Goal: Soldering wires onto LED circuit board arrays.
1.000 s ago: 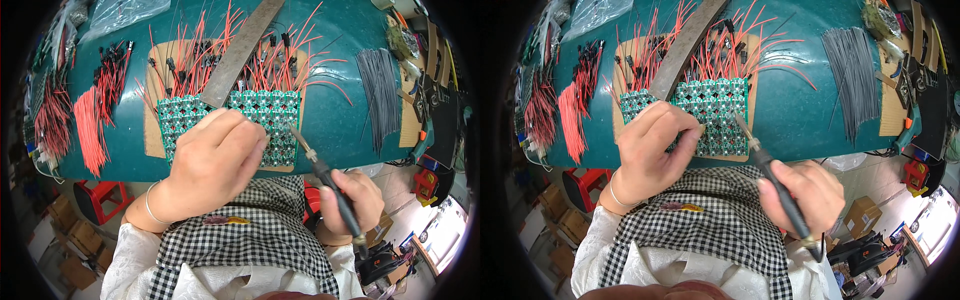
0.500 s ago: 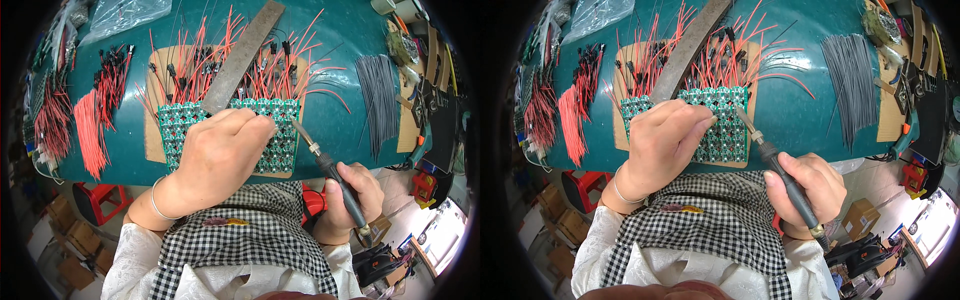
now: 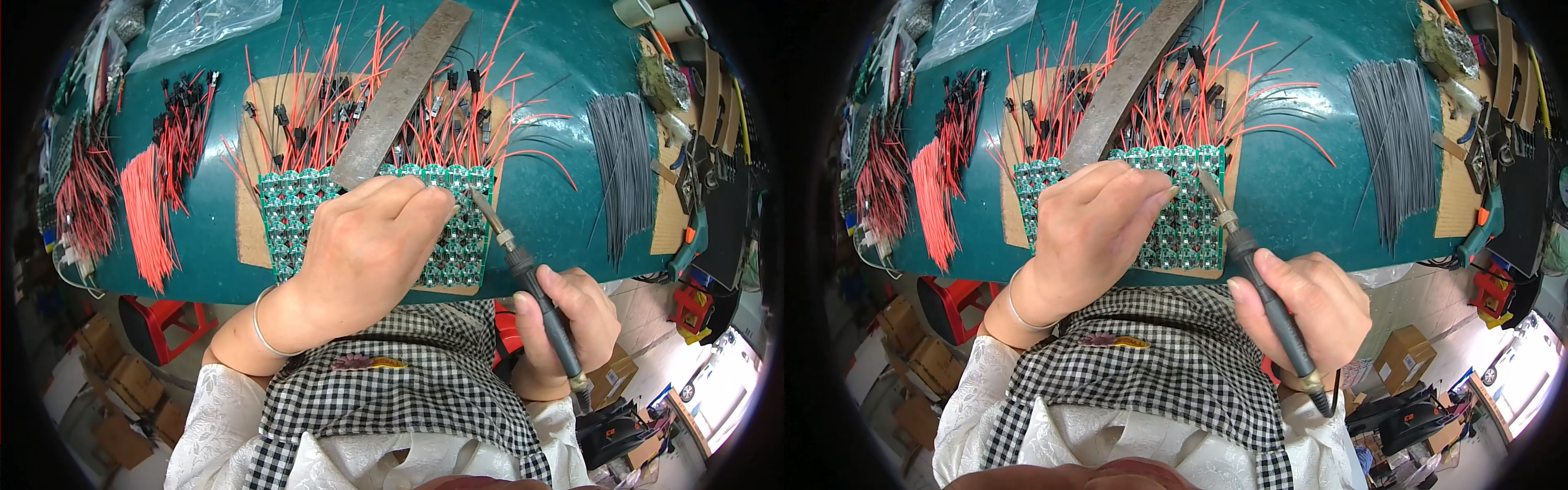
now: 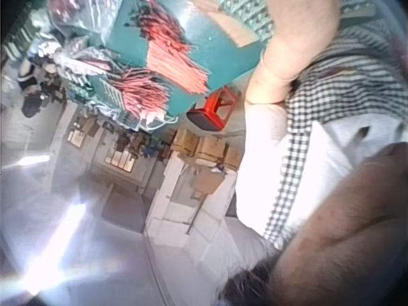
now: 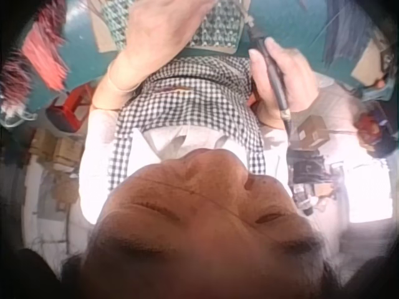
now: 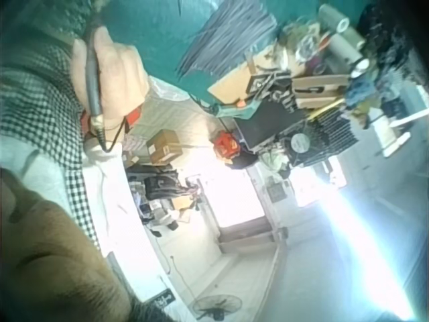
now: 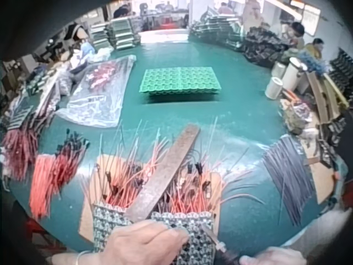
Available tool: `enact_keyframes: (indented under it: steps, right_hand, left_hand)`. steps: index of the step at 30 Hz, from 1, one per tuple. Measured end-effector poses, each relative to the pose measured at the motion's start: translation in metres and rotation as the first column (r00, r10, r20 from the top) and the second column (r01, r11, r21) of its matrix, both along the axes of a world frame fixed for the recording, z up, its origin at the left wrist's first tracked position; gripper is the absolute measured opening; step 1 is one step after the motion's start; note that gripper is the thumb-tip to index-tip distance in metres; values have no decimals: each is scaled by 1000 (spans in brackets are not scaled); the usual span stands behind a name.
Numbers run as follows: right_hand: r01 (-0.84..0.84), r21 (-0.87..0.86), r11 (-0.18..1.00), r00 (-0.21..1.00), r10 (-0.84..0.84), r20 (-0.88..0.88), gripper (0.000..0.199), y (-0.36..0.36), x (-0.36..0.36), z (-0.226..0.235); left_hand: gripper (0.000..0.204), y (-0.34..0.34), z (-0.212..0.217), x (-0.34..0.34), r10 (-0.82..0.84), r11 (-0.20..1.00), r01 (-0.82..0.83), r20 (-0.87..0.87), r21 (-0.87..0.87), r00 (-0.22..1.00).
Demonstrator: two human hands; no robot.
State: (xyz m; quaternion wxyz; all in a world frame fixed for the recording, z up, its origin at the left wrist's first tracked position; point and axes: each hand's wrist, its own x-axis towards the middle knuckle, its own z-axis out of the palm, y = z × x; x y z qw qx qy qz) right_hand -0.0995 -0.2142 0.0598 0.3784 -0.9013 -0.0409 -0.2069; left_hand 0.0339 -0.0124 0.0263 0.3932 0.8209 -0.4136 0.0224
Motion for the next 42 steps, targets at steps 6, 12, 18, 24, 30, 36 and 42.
enact_keyframes:
  steps: [6, 12, 18, 24, 30, 36, 42]
  right_hand:
    - [51, -38, 998, 999, -51, 13, 30, 12, 2, 0]
    - [38, -66, 997, 999, -40, -24, 31, 8, 4, 11]
    - [89, 134, 987, 990, -103, 97, 30, -10, -6, 4]
    - [105, 147, 984, 992, -115, 59, 29, -9, 4, 1]
    - [106, 146, 984, 994, -103, -26, 27, -8, 10, 2]
    - [33, 133, 991, 999, -32, -11, 27, -13, 16, 0]
    - [65, 244, 967, 997, -73, 24, 25, -20, 14, 0]
  left_hand:
    - [19, -4, -5, -2, 27, 1000, -27, 16, 5, 1000]
    - [18, -2, 7, -5, 57, 998, -57, -9, -27, 998]
    - [17, 14, 16, -5, 10, 1000, -10, -33, 1, 999]
    - [17, 10, 7, -3, 2, 1000, -1, -12, 15, 1000]
    - [18, 8, 2, -1, 12, 1000, -12, -3, 6, 1000]
    - [18, 3, -2, -1, 16, 1000, -16, 6, 11, 1000]
    - [19, 8, 6, -1, 4, 1000, -4, -3, 11, 1000]
